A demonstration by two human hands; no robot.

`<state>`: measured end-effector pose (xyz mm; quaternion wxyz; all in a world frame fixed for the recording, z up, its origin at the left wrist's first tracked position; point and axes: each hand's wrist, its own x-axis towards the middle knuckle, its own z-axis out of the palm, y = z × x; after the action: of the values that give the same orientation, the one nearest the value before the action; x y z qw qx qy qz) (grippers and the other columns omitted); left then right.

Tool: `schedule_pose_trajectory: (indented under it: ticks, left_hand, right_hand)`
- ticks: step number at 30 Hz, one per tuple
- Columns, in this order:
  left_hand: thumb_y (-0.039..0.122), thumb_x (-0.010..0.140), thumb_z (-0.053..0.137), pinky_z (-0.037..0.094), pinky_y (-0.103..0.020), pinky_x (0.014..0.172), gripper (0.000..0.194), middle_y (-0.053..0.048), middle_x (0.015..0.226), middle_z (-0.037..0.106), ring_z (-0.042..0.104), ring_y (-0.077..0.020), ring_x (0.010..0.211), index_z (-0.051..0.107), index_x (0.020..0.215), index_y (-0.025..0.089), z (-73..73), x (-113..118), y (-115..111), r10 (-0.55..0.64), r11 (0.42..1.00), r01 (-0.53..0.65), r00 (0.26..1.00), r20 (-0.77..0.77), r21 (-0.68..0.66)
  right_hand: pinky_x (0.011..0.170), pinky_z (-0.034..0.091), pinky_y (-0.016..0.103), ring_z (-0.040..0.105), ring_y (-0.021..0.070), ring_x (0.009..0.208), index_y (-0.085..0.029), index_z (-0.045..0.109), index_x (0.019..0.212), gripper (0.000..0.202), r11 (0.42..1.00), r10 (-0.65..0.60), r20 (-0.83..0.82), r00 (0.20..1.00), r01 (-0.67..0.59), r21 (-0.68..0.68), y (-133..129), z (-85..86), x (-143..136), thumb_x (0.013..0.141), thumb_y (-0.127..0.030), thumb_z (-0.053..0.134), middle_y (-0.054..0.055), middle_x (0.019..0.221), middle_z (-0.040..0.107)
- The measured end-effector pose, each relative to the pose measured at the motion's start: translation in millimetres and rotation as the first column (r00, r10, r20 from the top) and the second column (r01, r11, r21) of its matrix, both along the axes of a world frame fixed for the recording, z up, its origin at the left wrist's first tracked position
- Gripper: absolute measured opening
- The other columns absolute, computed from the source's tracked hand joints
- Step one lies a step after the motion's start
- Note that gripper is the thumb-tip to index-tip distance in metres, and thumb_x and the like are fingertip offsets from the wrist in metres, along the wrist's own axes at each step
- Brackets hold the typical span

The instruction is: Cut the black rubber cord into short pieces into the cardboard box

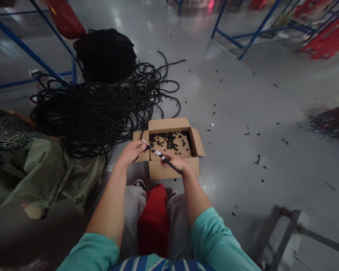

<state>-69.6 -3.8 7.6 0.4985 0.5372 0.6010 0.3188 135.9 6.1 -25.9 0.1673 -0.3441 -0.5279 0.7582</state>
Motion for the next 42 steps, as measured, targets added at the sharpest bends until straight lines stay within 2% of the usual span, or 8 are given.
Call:
schedule_pose_trajectory:
  ticks: [8,11,16,22,29,33,37,42]
  left_hand:
    - [0.03,0.074,0.045,0.025,-0.018,0.041,0.023,0.003,0.051,0.047,0.032,-0.0039,0.039,0.049,0.059,0.014,-2.9,0,1,0.002,0.999,0.001,0.998,0.062,-0.049]
    - [0.031,0.074,0.046,0.024,-0.019,0.04,0.022,0.003,0.051,0.048,0.031,-0.0034,0.037,0.048,0.06,0.014,1.1,0,0,0.047,0.994,-0.036,0.993,0.112,-0.101]
    - [0.033,0.072,0.049,0.028,-0.019,0.043,0.021,0.002,0.057,0.053,0.035,-0.0037,0.039,0.047,0.063,0.015,7.1,0,-1,0.061,0.997,-0.051,0.984,0.168,-0.062]
    - [0.025,0.061,0.062,0.041,-0.023,0.065,0.019,-0.001,0.076,0.061,0.055,-0.0111,0.068,0.052,0.074,0.015,4.5,3,0,0.058,0.996,-0.063,0.995,0.08,0.062]
    - [0.022,0.066,0.055,0.04,-0.023,0.058,0.015,0.001,0.063,0.059,0.051,-0.0101,0.055,0.06,0.079,0.014,4.6,6,0,0.086,0.992,-0.081,0.995,-0.052,0.092]
    - [0.022,0.068,0.054,0.038,-0.023,0.055,0.015,0.003,0.053,0.053,0.049,-0.01,0.05,0.06,0.079,0.014,6.4,8,0,0.1,0.994,-0.098,0.993,-0.059,0.049]
    - [0.022,0.069,0.052,0.036,-0.022,0.053,0.009,0.003,0.051,0.052,0.046,-0.0087,0.047,0.056,0.069,0.014,4.7,12,1,0.128,0.992,-0.128,0.992,0.002,0.009]
    - [0.035,0.075,0.045,0.028,-0.02,0.043,0.026,0.002,0.052,0.051,0.038,-0.0048,0.039,0.046,0.058,0.015,-2.2,19,2,0.152,0.987,-0.139,0.969,0.197,-0.077]
  right_hand:
    - [0.059,0.036,0.024,0.044,0.009,0.058,-0.016,0.058,0.108,0.058,0.999,-0.045,0.058,0.997,0.044,0.017,-3,1.0,-7,0.05,-0.018,0.065,-0.005,0.061,0.048]
    - [0.053,0.033,0.022,0.041,0.0073,0.053,-0.015,0.059,0.105,0.056,0.997,-0.047,0.116,0.992,0.039,0.07,-2,1.5,-9,0.049,-0.016,0.062,-0.006,0.057,0.046]
    - [0.047,0.029,0.019,0.035,0.005,0.047,-0.016,0.06,0.106,0.054,0.991,-0.068,0.153,0.986,0.049,0.122,-2,5.0,-10,0.051,-0.016,0.058,-0.007,0.055,0.044]
    - [0.043,0.027,0.019,0.036,0.005,0.045,-0.016,0.059,0.107,0.056,0.993,-0.085,0.163,0.983,0.071,0.095,-2,3.6,-8,0.051,-0.015,0.058,-0.006,0.054,0.046]
    - [0.06,0.038,0.023,0.049,0.0103,0.063,-0.017,0.055,0.11,0.062,0.997,-0.072,0.006,0.997,0.072,-0.029,-2,3.4,-7,0.049,-0.014,0.061,-0.003,0.067,0.055]
    - [0.066,0.039,0.026,0.049,0.0115,0.068,-0.019,0.052,0.113,0.065,0.995,-0.091,-0.005,0.996,0.091,-0.039,-2,1.7,-7,0.049,-0.013,0.063,-0.002,0.072,0.055]
    - [0.067,0.039,0.026,0.049,0.012,0.072,-0.019,0.051,0.115,0.067,0.995,-0.091,-0.013,0.996,0.091,-0.033,-2,1.0,-8,0.049,-0.014,0.064,-0.002,0.074,0.053]
    - [0.068,0.038,0.026,0.048,0.0118,0.07,-0.018,0.053,0.112,0.064,0.997,-0.076,-0.051,0.996,0.075,-0.024,0,3.1,-10,0.049,-0.016,0.063,-0.002,0.072,0.054]
